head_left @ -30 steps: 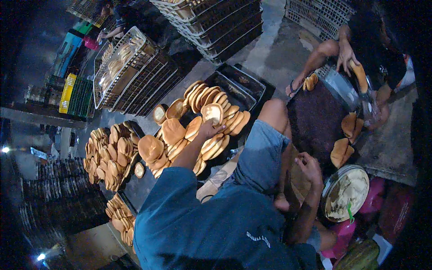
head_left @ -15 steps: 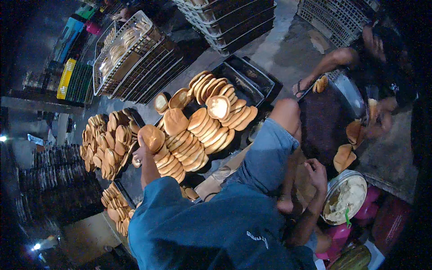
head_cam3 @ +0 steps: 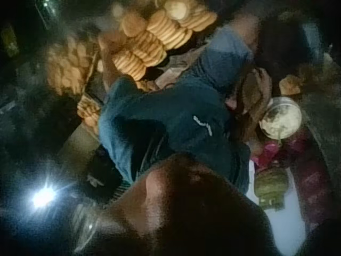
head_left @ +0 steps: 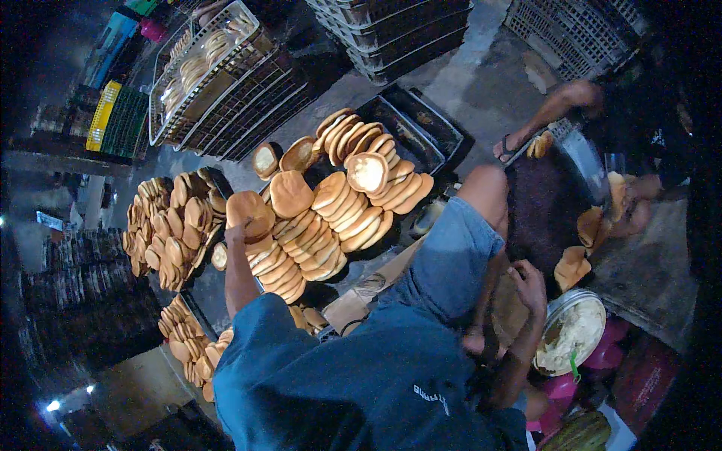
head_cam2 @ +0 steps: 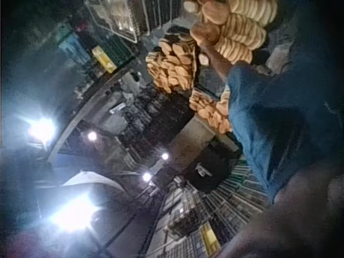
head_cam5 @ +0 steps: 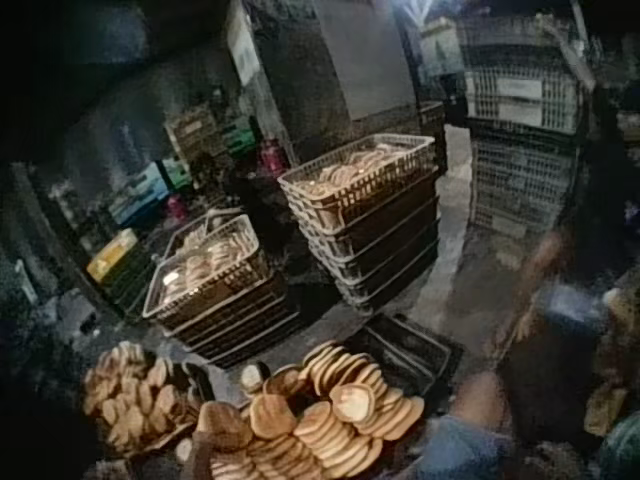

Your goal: The person sits on the floor and spreads a white creamy substance onto sliced bread rolls using a green spatula. They pick up rolls from a pile, scoop the spread from a bucket, and apply it to the bread before placing the finished rolls into a white plastic crate.

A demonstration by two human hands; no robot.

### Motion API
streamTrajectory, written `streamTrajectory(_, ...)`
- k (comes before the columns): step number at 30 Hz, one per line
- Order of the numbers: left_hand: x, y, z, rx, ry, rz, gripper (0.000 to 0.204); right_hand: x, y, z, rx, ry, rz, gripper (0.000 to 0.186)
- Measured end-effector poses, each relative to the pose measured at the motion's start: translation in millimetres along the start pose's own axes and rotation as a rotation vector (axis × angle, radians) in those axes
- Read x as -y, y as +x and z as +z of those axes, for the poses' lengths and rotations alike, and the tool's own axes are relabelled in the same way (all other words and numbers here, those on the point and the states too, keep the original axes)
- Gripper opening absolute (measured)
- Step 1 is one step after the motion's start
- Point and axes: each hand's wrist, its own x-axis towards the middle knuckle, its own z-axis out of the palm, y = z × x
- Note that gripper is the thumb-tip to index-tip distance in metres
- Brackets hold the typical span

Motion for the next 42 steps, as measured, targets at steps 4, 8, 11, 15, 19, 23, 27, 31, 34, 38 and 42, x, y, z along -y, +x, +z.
streamTrajectory(4,-89,-80,47,0.202,-0.735,0.326,0.068,10,-22,-28,0.013,0.053,0.256,0.027)
streamTrajectory(8,-138,-125,58,0.483,-1.017,0.252,0.067,-7,-26,-22,0.005,0.045,0.228,0.026)
streamTrajectory(11,-137,-100,92,0.612,-0.934,0.155,0.068,-6,-29,-24,-0.008,0.057,0.241,0.028)
streamTrajectory(15,-155,-102,128,0.714,-1.147,0.278,0.066,-1,-44,-34,-0.105,0.058,0.237,0.03)
streamTrajectory(19,-211,-157,153,0.734,-1.272,0.362,0.065,-21,-65,-42,-0.089,0.137,0.335,0.028)
streamTrajectory(23,-255,-266,181,0.924,-1.297,0.493,0.066,-16,-59,-37,-0.169,0.414,0.178,0.038)
streamTrajectory(27,-247,-382,270,1.239,-0.93,0.654,0.078,64,-31,-45,-0.205,1.04,0.011,0.106)
streamTrajectory(31,-262,-551,318,1.352,-0.371,1.29,0.093,74,-26,-34,-0.639,1.155,-0.211,0.114)
streamTrajectory(34,-255,-575,367,1.357,-0.307,1.524,0.1,41,-59,-65,-0.663,1.091,-0.01,0.095)
streamTrajectory(38,-241,-628,366,1.492,-0.313,1.279,0.105,4,-91,-61,-0.674,1.125,0.078,0.073)
streamTrajectory(42,-229,-607,402,0.961,0.323,1.433,0.11,-42,-86,-27,-0.494,1.19,0.253,0.066)
